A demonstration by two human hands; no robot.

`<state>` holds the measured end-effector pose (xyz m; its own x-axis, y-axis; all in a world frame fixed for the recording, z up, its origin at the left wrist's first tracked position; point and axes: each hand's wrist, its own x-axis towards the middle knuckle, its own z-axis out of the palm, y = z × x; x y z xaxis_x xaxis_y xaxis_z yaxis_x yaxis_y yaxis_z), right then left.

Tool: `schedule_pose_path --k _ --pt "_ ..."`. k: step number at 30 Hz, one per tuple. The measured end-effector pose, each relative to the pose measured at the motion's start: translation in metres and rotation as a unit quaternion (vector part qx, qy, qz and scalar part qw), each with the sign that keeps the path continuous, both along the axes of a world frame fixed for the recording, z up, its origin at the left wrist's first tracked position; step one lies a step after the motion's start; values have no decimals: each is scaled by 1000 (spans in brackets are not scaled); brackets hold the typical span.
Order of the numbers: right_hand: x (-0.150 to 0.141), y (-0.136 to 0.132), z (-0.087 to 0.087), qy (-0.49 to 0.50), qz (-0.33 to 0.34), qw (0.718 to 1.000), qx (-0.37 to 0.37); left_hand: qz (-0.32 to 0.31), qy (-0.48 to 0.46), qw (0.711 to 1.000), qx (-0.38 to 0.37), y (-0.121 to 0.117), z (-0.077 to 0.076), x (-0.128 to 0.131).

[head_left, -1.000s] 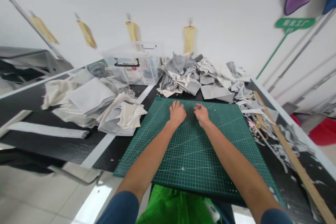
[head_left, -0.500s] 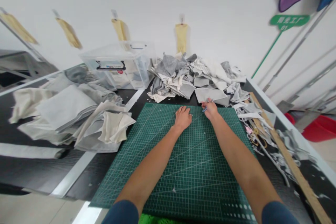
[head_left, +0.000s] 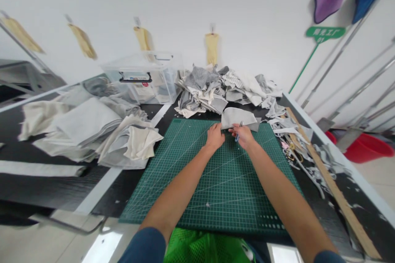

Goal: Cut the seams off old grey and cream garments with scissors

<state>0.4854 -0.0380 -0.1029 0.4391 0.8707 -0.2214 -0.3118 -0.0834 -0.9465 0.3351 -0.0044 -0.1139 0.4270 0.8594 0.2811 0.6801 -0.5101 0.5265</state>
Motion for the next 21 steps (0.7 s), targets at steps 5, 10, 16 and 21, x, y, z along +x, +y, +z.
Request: schedule_pose_path --k 5,10,16,21 --pt "-22 -46 9 -19 68 997 9 -17 12 1000 15 -19 4 -17" --pt "-28 -78 9 -59 99 993 10 -70 -98 991 -61 -28 11 -39" --pt "-8 -90 0 -142 -26 989 20 -48 -226 952 -199 -30 13 -63" --pt "6 -91 -1 -157 -53 986 28 -14 -335 892 -302 -23 15 -72"
